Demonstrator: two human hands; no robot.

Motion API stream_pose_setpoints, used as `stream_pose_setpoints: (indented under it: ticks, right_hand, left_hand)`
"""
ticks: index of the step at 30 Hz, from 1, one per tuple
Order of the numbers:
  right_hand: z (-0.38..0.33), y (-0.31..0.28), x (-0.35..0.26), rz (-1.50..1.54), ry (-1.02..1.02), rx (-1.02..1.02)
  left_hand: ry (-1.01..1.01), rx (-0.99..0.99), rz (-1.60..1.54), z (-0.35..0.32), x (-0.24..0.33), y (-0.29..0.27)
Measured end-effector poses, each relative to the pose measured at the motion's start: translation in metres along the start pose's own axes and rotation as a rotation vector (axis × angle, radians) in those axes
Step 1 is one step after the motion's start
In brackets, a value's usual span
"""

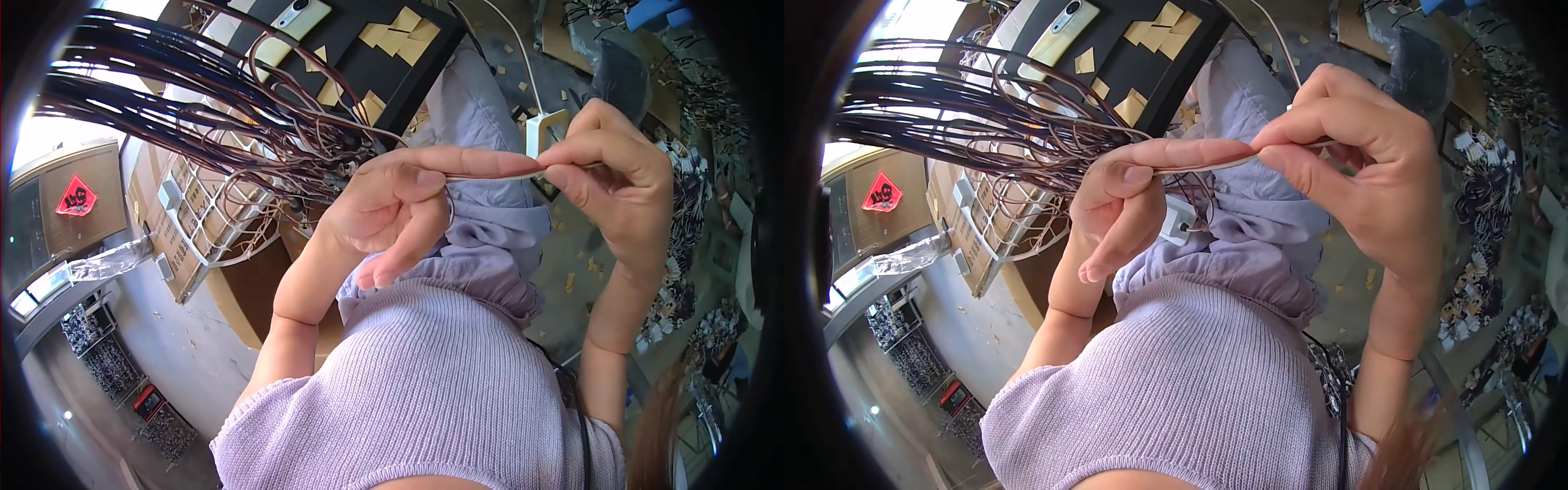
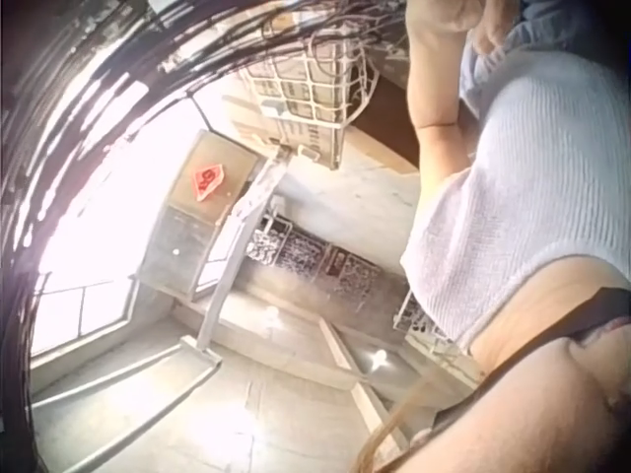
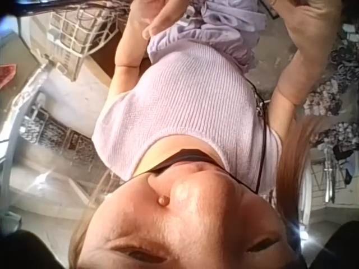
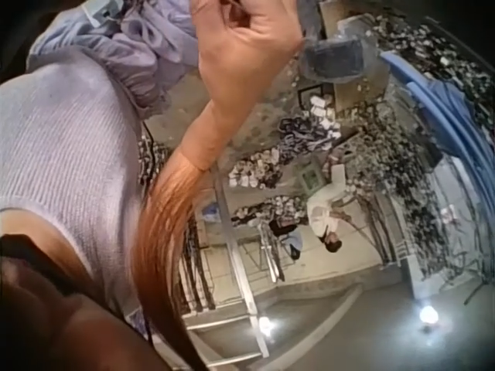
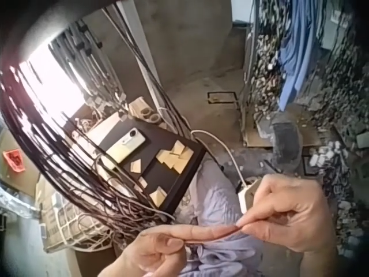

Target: Assembling electrical wiring harnesses by inserting individual wires into plastic connectors and applying adhesive pads to components.

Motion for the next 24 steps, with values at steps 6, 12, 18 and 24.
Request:
stream_pose_setpoints:
  ticks: [6, 12, 18, 24]
  right_hand:
    - [0.002, 0.004, 0.000, -0.142, -0.155, 0.008]
    - [-0.007, 0.022, 0.017, -0.314, -0.195, 0.118]
    - [-0.012, 0.034, 0.053, -0.200, -0.053, 0.221]
    - [0.094, 0.088, 0.076, 0.259, -0.025, -0.002]
  left_hand:
    - [-0.033, -0.071, 0.792, 0.002, 0.000, -0.014]
    - [0.234, 0.412, 1.429, 0.010, 0.025, -0.029]
    - [0.418, 0.709, 1.373, 0.009, 0.033, -0.050]
    - [0.516, 0.885, 1.798, -0.016, 0.060, -0.062]
Point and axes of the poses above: each hand's wrist, its own z-axis towards the middle knuckle, its own y-axis out of the palm, x = y × z, the point moved 9 cm from there along z, towards the middle knuckle, and after that the axes turned 1 degree about -z, right-handed, at the moved point
